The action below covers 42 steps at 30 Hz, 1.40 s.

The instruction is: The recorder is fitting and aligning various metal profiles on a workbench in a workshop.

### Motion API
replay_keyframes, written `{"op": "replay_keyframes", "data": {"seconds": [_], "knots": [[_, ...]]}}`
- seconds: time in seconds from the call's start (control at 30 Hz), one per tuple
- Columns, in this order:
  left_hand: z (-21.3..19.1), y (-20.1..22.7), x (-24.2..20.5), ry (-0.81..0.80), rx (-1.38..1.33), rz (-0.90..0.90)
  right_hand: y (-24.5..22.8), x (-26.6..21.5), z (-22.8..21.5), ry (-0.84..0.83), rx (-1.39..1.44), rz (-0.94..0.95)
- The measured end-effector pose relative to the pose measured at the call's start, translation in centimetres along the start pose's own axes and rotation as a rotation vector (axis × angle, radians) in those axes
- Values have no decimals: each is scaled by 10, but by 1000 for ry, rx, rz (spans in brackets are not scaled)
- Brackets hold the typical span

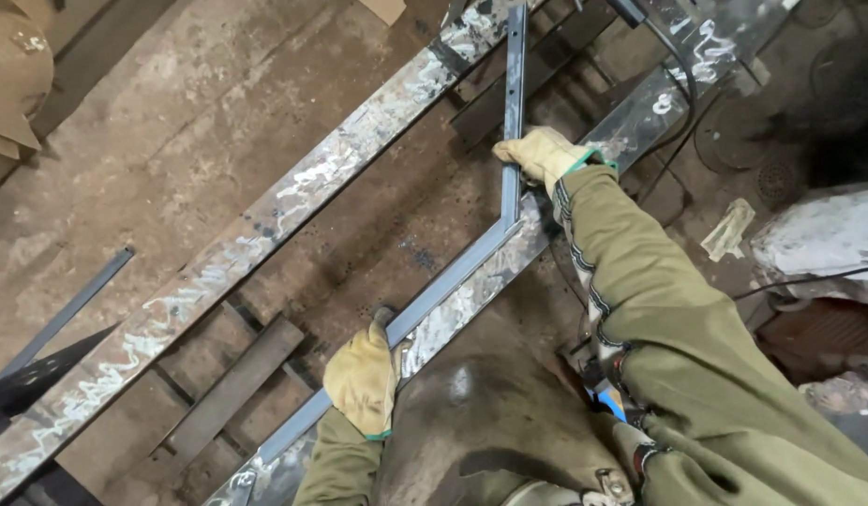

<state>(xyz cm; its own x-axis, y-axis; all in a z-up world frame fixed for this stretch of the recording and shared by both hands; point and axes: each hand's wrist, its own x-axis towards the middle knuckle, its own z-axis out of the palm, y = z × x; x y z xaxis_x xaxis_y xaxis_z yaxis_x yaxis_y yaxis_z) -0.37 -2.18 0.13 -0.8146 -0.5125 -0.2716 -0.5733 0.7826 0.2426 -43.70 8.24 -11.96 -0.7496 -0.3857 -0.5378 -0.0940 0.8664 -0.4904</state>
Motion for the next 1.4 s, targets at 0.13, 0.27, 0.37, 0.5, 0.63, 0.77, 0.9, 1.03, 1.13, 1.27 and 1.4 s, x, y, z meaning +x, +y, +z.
{"op": "replay_keyframes", "data": {"seconds": [0.13,0.27,0.37,0.5,0.63,0.77,0.9,1.03,1.13,1.27,1.4], "knots": [[-1,1,1,-23,-2,-40,9,7,4,-210,379,56],[-3,1,2,-28,-12,-64,-2,-10,-10,-308,588,141],[-1,-1,3,-29,-24,-73,-23,-38,-24,-289,515,88],[3,-4,-3,-28,-35,-89,-8,-18,-13,-331,625,123],[17,-10,-4,-12,82,-34,-13,-21,-11,-329,707,189],[8,-3,-4,-21,81,-75,-21,-32,-13,-266,734,178],[10,-3,-4,-68,94,-103,-18,-35,-9,-257,698,194],[9,-3,-5,-36,79,-88,-10,-29,-7,-244,769,135],[9,-3,-9,-37,82,-90,-10,-31,-6,-266,754,154],[9,-4,-9,-10,82,-74,8,-24,-1,-273,802,-3],[8,-2,-5,0,77,-77,-3,-28,-5,-214,771,64]]}}
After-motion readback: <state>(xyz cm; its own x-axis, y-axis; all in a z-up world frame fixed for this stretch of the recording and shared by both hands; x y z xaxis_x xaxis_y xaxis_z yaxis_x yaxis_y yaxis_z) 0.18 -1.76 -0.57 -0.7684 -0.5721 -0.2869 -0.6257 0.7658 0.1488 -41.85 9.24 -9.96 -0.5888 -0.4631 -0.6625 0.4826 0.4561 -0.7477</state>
